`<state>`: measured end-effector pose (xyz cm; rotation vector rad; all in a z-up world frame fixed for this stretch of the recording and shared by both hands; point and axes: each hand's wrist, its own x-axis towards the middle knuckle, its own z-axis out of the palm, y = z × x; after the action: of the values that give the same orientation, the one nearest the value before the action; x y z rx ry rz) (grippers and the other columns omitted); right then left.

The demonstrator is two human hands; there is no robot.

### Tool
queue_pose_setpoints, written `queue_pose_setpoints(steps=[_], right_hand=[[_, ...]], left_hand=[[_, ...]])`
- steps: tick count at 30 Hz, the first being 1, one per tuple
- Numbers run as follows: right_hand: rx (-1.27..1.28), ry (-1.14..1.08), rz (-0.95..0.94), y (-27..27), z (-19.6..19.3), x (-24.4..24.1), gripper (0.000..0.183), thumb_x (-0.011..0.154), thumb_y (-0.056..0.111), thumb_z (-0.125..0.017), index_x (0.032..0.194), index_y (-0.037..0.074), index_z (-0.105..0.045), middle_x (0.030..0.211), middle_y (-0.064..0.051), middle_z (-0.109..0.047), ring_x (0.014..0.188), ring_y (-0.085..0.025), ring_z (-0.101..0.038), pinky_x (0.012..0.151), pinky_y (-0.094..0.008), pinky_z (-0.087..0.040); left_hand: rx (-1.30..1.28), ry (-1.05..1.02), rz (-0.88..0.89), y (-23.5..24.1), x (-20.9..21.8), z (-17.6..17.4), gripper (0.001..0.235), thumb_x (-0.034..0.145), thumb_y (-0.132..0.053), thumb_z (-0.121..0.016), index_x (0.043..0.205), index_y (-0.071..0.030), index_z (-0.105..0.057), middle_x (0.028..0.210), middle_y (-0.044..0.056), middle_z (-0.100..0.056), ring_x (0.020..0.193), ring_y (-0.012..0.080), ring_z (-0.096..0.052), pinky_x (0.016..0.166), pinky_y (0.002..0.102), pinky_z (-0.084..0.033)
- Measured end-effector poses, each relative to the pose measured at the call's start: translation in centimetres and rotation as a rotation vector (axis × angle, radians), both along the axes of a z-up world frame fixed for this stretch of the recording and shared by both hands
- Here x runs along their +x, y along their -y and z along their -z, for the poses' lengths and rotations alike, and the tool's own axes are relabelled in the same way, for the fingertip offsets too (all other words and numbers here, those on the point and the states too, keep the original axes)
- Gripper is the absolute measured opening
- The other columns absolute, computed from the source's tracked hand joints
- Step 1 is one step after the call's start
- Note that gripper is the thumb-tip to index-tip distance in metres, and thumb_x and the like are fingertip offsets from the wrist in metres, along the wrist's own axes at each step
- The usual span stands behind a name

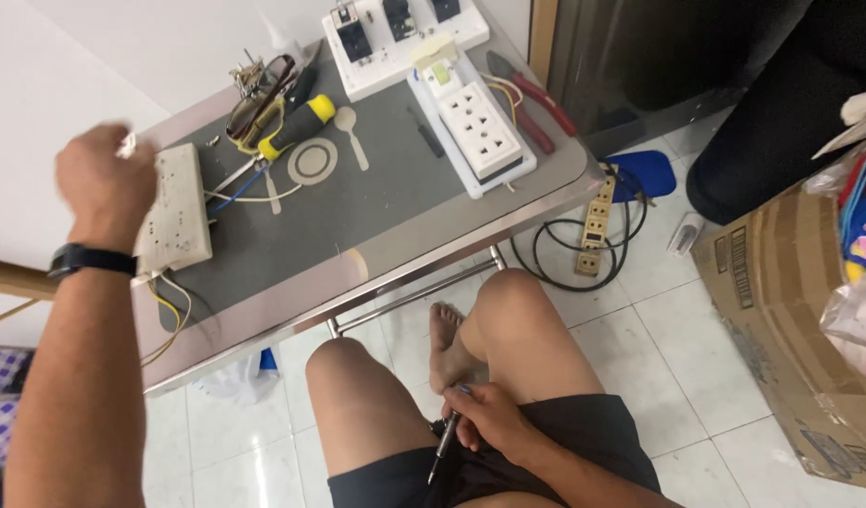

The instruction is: The person assembles electrical components on a table, using a screwdriver to tighten screws on a white plastic housing and a power strip. They handle wires and various electrical parts, moving them around the workspace.

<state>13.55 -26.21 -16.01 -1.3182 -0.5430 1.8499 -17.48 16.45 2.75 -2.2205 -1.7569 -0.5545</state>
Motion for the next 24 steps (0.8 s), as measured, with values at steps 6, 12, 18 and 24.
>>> queue_pose_setpoints(steps=[6,12,18,24], right_hand=[[-0.010,-0.014,-0.036,0.2,-0.5,-0.6,0.033,0.091,0.026,-0.059,0.076,-0.002,-0.065,0.044,-0.015,-0.054,0.034,-0.018,-0.045,0.039,-0.025,-0.039],[0.028,-0.058,-0.018,1.0,-1.3,0.6,0.035,0.094,0.029,-0.060,0.081,-0.003,-0.067,0.046,-0.014,-0.055,0.036,-0.018,-0.047,0.040,-0.025,-0.041],[0.089,-0.094,-0.078,1.2,-0.7,0.6,0.036,0.096,0.030,-0.057,0.083,-0.002,-0.066,0.048,-0.012,-0.055,0.036,-0.016,-0.047,0.040,-0.024,-0.042],[0.060,-0.107,-0.141,1.4,-2.4,0.8,0.031,0.094,0.027,-0.061,0.079,0.001,-0.067,0.049,-0.011,-0.057,0.038,-0.014,-0.050,0.041,-0.022,-0.042]], left_hand=[[-0.072,0.305,0.383,10.0,18.5,-4.2,0.029,0.093,-0.025,-0.069,0.114,-0.006,-0.071,0.088,0.006,-0.073,0.077,0.0180,-0.066,0.072,0.036,-0.048],[-0.577,0.225,0.204,17.9,34.7,-5.7,0.085,0.083,-0.064,-0.058,0.146,-0.012,-0.035,0.108,0.011,-0.068,0.102,0.0272,-0.064,0.082,0.042,-0.053],[-0.663,0.229,0.097,17.6,38.9,-3.4,0.061,0.085,-0.043,-0.062,0.130,-0.006,-0.044,0.111,0.014,-0.064,0.101,0.0331,-0.063,0.081,0.046,-0.055],[-0.674,0.346,0.153,13.7,37.3,-3.7,0.071,0.082,-0.035,-0.049,0.144,-0.003,-0.035,0.118,0.015,-0.065,0.091,0.0204,-0.068,0.071,0.033,-0.056]])
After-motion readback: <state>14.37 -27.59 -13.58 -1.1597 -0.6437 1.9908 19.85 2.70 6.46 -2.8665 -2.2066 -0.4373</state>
